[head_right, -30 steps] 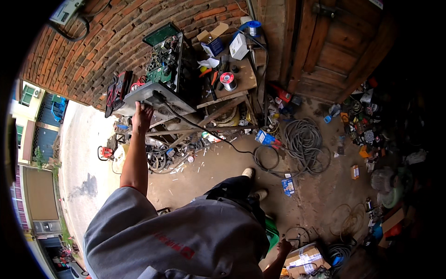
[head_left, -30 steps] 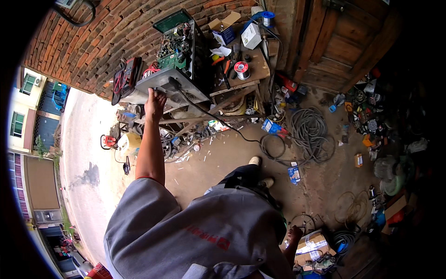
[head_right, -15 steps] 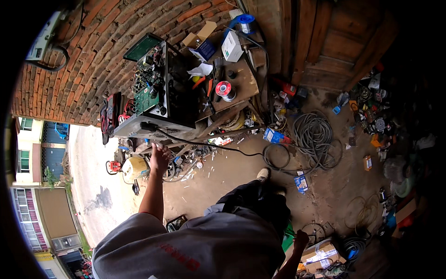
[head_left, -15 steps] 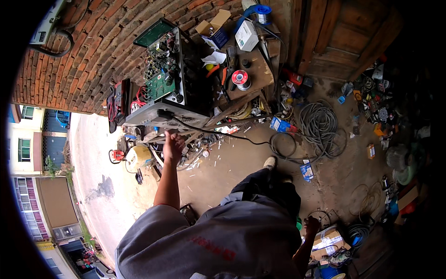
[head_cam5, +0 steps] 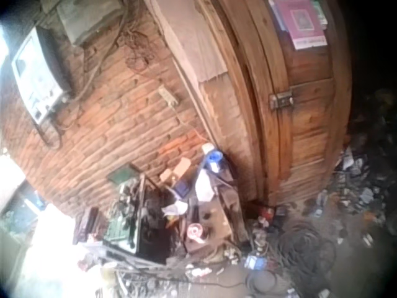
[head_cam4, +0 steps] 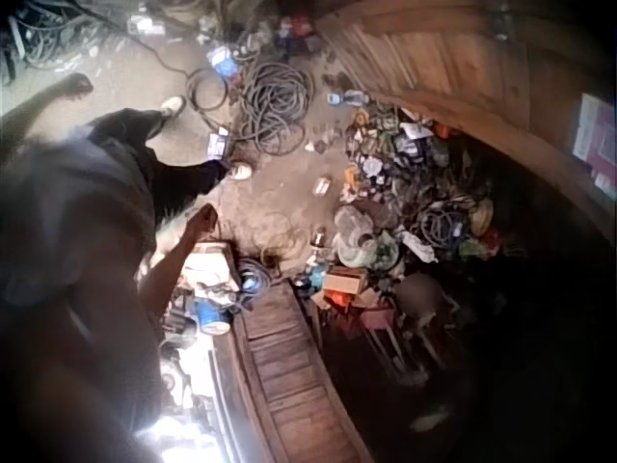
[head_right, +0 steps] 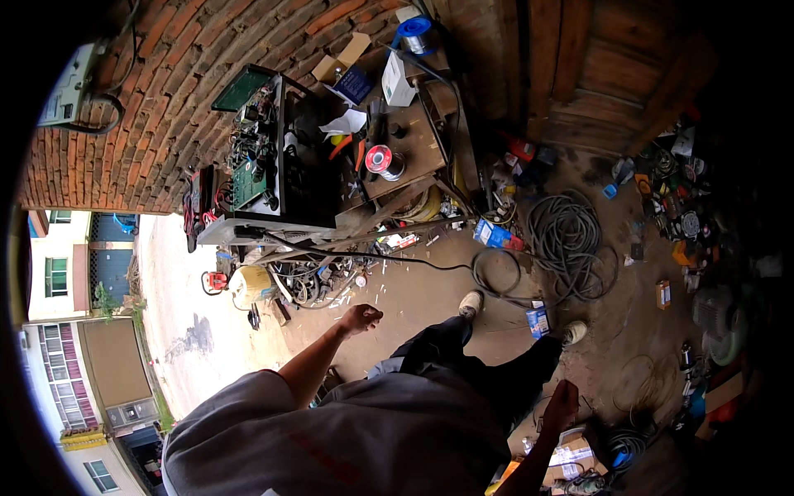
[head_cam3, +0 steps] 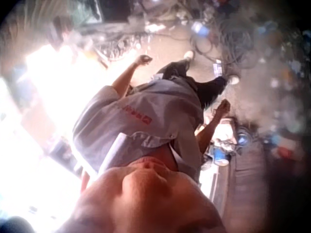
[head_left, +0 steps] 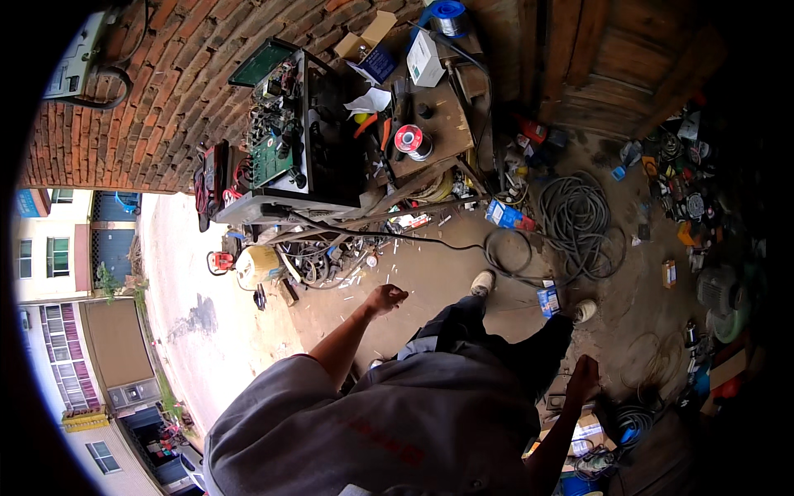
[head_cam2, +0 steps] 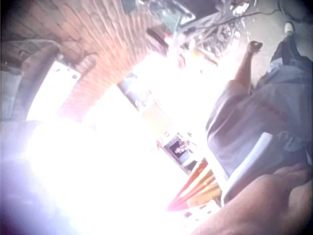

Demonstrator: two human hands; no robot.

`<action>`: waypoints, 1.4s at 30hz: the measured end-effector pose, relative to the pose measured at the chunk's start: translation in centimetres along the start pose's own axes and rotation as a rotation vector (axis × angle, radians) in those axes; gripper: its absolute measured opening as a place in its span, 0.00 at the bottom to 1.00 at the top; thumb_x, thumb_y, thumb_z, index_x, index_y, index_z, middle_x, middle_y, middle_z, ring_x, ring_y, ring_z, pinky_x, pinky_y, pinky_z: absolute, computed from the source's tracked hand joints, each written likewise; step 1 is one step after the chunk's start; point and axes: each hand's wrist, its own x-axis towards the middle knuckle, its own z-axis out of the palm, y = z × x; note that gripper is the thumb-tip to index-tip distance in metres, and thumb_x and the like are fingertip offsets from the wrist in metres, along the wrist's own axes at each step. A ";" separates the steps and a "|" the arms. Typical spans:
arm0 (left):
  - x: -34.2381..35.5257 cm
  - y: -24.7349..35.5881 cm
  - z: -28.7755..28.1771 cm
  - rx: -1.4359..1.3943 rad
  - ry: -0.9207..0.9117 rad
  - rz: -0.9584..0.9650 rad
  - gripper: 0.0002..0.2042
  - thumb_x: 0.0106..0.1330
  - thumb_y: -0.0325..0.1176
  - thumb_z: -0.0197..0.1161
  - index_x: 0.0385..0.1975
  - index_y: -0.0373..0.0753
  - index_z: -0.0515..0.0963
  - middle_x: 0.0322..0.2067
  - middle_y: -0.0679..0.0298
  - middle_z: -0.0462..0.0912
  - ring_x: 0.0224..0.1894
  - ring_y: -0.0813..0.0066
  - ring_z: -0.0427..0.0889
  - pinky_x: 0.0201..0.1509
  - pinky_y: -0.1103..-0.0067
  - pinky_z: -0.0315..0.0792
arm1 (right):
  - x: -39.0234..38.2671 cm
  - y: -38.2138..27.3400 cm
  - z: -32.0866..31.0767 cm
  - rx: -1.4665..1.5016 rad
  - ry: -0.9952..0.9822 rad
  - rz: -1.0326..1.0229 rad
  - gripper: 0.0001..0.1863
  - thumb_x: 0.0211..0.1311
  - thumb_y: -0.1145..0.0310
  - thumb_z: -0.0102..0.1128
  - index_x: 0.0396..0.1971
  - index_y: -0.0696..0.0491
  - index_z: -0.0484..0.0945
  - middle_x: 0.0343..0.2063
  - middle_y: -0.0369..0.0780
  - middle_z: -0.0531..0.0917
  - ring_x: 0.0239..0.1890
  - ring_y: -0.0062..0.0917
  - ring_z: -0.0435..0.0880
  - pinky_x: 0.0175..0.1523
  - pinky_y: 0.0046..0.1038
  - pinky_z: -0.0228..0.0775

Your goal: The person uses a digital multimeter to test various points on an exposed circuit board inside a metal chassis. They systematically touch the red and black probes to different components and connection points on the board, checking for electrical continuity or voltage. The person occasionally adjusts the multimeter dial and repositions the probes to different areas of the circuit board.

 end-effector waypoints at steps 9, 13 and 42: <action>-5.8 4.1 6.1 -0.070 0.103 -0.051 0.20 0.67 0.48 0.61 0.39 0.33 0.81 0.33 0.60 0.85 0.32 0.72 0.84 0.36 0.76 0.78 | 13.4 -31.2 -11.2 0.476 -0.250 -1.143 0.10 0.51 0.72 0.70 0.31 0.57 0.78 0.29 0.42 0.80 0.29 0.38 0.80 0.36 0.34 0.74; -9.9 1.3 10.3 -0.059 0.086 -0.044 0.21 0.65 0.47 0.63 0.39 0.30 0.81 0.33 0.59 0.85 0.33 0.70 0.84 0.38 0.74 0.78 | 9.2 -39.6 -17.5 0.533 -0.270 -1.800 0.13 0.49 0.69 0.74 0.29 0.60 0.78 0.26 0.42 0.79 0.27 0.34 0.79 0.32 0.31 0.71; 0.5 -7.8 2.6 -0.202 0.014 -0.125 0.21 0.65 0.45 0.62 0.41 0.29 0.79 0.33 0.56 0.85 0.33 0.69 0.85 0.36 0.74 0.79 | -2.3 15.0 2.1 0.004 -0.584 0.631 0.13 0.54 0.60 0.64 0.27 0.56 0.81 0.23 0.47 0.84 0.27 0.38 0.84 0.34 0.40 0.74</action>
